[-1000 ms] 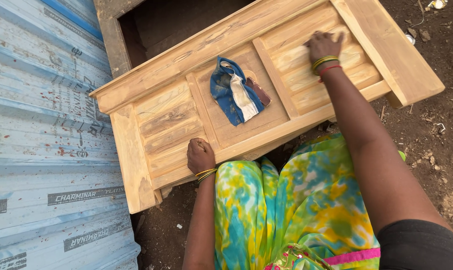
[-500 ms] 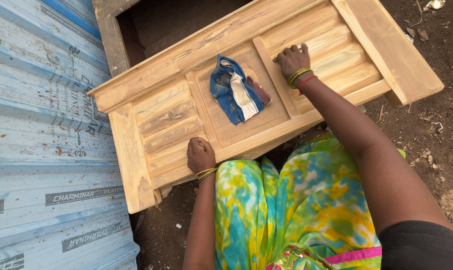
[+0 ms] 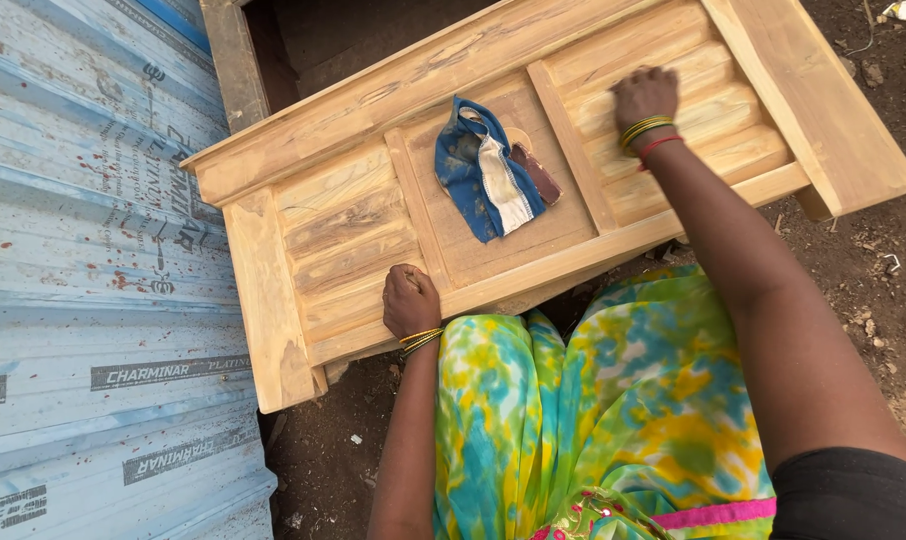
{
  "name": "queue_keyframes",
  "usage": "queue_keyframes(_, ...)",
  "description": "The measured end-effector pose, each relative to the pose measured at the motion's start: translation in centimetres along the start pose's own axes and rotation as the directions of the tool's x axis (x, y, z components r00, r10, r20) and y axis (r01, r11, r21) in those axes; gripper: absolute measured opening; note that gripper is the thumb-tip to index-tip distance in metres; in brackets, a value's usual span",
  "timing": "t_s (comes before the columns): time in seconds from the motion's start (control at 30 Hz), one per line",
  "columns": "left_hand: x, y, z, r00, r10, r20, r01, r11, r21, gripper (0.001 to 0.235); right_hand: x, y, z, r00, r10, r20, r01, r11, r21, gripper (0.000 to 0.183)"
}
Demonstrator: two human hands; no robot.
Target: The person sits on the ground and sands the surface of a wooden drawer or cabinet door using a sanding block. They move the sanding block back and forth across the wood grain to smooth the surface.
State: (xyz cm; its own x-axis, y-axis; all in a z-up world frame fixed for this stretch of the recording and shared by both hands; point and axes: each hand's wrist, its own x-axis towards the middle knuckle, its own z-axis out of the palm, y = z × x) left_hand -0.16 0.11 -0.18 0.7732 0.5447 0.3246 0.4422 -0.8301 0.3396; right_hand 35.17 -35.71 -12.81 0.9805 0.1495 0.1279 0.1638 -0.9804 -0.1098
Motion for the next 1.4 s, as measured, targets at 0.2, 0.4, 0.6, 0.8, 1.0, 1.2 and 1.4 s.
queue_keyframes(0.2,-0.1,-0.1,0.1,0.999,0.027,-0.022,-0.027,1.0,-0.002,0.013,-1.8,-3.8,0.1,0.98,-0.168,-0.108,0.181,0.977,0.116,0.034)
queue_keyframes(0.4,0.0,-0.1,0.2,1.0,0.011,-0.006,-0.011,1.0,-0.022,0.012,0.1,5.9,-0.8,0.974,0.075,-0.215,-0.104,0.986,-0.131,0.036)
queue_keyframes(0.6,-0.1,0.0,0.0,1.0,0.015,-0.011,-0.016,1.0,-0.025,0.011,0.8,2.8,-0.6,0.991,0.021,-0.133,-0.026,0.999,-0.039,0.027)
queue_keyframes(0.8,-0.1,-0.1,-0.1,1.0,-0.002,0.023,0.002,1.0,-0.01,0.011,0.3,-2.9,0.4,0.976,-0.205,-0.069,0.208,0.977,0.05,0.032)
queue_keyframes(1.0,0.0,0.2,-0.1,1.0,0.002,0.006,-0.002,1.0,-0.019,0.011,0.8,6.3,-0.6,0.955,0.037,-0.294,-0.071,0.992,-0.103,0.032)
queue_keyframes(1.2,0.0,0.1,0.1,1.0,0.005,-0.005,-0.005,1.0,-0.013,0.012,1.3,3.9,1.2,0.973,0.07,-0.219,-0.1,0.986,-0.13,0.037)
queue_keyframes(1.4,0.0,0.1,0.0,1.0,-0.011,0.019,0.011,1.0,-0.002,0.013,-0.3,-5.0,1.8,0.965,-0.215,-0.148,0.219,0.976,0.01,0.03)
